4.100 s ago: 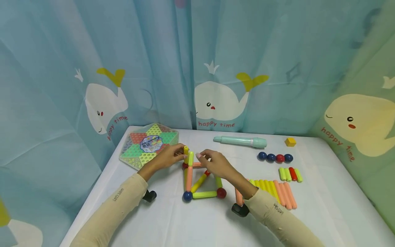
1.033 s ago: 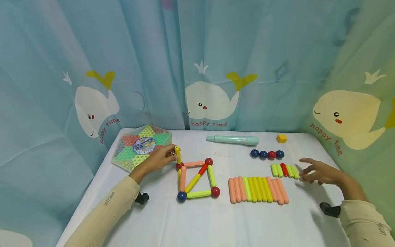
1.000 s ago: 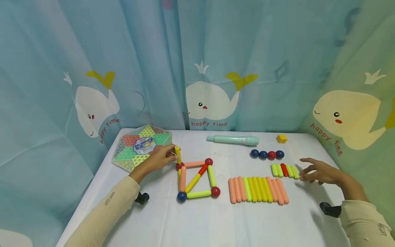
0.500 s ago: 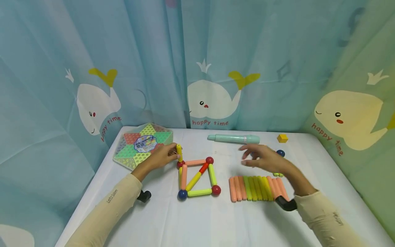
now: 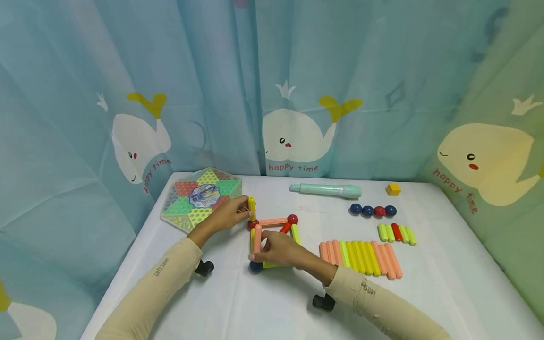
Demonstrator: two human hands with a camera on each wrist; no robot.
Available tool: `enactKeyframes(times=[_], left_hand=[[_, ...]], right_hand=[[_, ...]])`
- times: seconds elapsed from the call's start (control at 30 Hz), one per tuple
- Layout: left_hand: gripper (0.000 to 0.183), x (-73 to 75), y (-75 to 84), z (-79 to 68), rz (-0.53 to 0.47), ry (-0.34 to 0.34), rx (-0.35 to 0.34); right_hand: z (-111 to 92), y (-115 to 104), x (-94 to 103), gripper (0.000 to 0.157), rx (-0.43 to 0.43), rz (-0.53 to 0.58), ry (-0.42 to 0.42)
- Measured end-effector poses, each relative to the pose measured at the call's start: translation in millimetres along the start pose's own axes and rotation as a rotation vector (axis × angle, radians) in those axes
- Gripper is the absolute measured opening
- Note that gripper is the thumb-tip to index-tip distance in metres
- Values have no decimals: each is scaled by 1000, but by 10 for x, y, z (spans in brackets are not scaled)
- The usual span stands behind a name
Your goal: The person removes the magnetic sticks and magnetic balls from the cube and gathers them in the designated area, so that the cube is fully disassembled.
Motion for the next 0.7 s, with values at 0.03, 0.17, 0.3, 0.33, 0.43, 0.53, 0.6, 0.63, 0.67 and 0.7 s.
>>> enactKeyframes(times=[0.03,0.17,0.3,0.33,0.43,0.53,0.6,0.63,0.67,0.7], left_hand=[[29,-5,6,-2,-3,-4,1],[25,-7,6,-3,-18,-5,5],[25,5,9,-4,-10,0,-4],[24,6,8,-4,-9,1,-6],[23,1,0,-5,-10,2,-13],[23,-11,-8,-3,-13,4,-13],[23,-14,-6,-2,-12,8,-13],[23,-15,-4,-1,-12,10,-12],[24,-15,0,-1,-12,11,-14],[24,-15,4,0,-12,12,-14]], right_hand=[[11,0,-18,46,3,-9,7],[34,-18,-54,27,27,-8,11],[19,-35,-75,24,29,25,-8],[10,-38,-82,24,29,32,-11],[-26,-38,-115,23,24,49,-15],[-46,-24,-163,20,37,74,-25],[-61,-27,-182,19,60,86,-30],[-64,-31,-188,19,72,88,-32],[-71,-37,-191,20,85,86,-34],[-85,-52,-191,21,99,83,-37]])
Point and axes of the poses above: each hand's wrist, its own z-axis towards the middle knuckle, its own x-axis out of the back of the hand, y = z × x, the point moved 9 cm from there along z, towards the middle knuckle, and after that the axes turned 10 degrees about z, right-handed, at the moved point
